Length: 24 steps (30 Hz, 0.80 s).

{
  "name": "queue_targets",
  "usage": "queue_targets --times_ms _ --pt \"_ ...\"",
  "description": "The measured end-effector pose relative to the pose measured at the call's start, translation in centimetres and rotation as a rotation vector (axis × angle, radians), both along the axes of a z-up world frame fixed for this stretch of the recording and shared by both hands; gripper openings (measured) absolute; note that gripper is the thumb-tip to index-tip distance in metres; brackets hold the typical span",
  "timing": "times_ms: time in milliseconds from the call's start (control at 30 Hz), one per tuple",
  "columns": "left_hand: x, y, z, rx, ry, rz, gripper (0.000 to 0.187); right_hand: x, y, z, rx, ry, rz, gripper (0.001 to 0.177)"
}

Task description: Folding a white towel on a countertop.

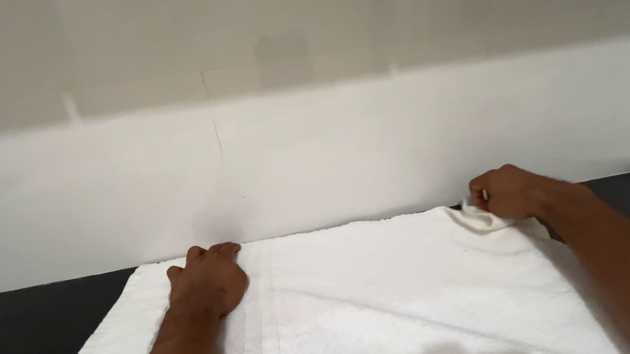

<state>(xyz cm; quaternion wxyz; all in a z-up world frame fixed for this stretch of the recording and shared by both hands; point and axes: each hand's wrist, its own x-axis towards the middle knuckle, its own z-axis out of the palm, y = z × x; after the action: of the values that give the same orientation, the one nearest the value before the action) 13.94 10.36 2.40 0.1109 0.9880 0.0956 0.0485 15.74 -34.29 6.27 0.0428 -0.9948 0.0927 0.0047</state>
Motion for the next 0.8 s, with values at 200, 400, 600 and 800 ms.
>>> queue_targets --times_ms 200,400,600,800 --pt "0.3 0.2 -0.3 0.031 -0.017 -0.041 0.067 3.3 -3.4 -2.9 0.179 -0.166 0.269 0.070" --pt "0.1 0.0 -0.2 0.041 -0.013 -0.031 0.067 -1.4 2.3 1.4 0.008 0.079 0.093 0.039" --pt "0.0 -0.1 0.0 0.038 0.006 -0.017 0.066 0.2 -3.2 2.2 -0.184 -0.067 -0.043 0.033" --pt "-0.3 -0.4 0.2 0.061 -0.005 -0.020 0.064 2.2 -9.4 0.6 -0.302 -0.036 -0.206 0.034"
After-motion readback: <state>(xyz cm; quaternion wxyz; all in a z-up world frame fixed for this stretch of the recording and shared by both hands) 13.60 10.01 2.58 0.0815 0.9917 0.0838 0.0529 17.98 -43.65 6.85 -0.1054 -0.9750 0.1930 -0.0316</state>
